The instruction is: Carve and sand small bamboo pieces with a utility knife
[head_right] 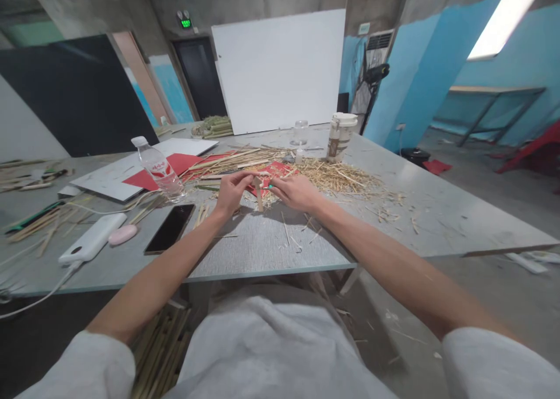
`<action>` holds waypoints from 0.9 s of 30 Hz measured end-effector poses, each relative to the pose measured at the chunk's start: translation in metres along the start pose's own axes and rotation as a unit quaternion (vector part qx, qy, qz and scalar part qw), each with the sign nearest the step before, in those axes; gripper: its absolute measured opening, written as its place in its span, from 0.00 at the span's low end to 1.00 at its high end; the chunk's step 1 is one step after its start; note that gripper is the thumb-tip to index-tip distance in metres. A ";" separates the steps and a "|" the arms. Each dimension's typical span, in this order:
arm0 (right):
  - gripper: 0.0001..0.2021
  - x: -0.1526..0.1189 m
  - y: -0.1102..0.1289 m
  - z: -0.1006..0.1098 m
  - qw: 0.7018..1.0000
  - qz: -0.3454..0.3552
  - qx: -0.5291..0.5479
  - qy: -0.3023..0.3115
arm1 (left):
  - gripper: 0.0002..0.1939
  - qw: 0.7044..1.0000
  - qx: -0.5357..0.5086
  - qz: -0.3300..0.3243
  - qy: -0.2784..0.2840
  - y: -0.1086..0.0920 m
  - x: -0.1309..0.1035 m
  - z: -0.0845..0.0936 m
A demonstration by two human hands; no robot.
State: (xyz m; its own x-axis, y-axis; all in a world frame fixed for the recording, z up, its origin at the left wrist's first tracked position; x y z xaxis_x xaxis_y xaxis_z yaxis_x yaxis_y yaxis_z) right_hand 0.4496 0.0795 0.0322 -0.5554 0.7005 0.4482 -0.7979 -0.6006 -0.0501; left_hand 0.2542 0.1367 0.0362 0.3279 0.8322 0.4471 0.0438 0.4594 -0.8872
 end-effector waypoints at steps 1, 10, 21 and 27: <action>0.30 0.000 -0.001 0.000 1.000 -0.004 -0.008 -0.001 | 0.11 1.000 0.003 -0.003 0.004 -0.001 0.000 0.001; 0.32 0.001 0.000 0.002 0.998 -0.017 -0.050 0.017 | 0.12 0.999 0.034 -0.012 0.030 -0.006 0.001 0.000; 0.33 0.001 0.001 -0.002 0.992 -0.035 -0.101 0.060 | 0.10 0.998 0.048 -0.018 0.037 -0.009 0.003 0.001; 0.34 0.000 0.005 -0.010 0.987 -0.061 -0.129 0.069 | 0.09 0.997 0.060 -0.034 0.032 -0.010 0.004 0.002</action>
State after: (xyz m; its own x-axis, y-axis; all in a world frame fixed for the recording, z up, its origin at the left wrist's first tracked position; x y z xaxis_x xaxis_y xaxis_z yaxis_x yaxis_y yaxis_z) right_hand 0.4433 0.0801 0.0231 -0.4647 0.8180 0.3391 -0.8835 -0.4032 -0.2383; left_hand 0.2529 0.1365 0.0473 0.3887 0.7776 0.4943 -0.0446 0.5517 -0.8328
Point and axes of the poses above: each hand's wrist, its own x-axis towards the middle knuckle, its own z-axis out of the back of the hand, y = z × x, the point moved 5 cm from there along x, towards the middle knuckle, and after that the axes turned 8 degrees about z, right-handed, at the moved point
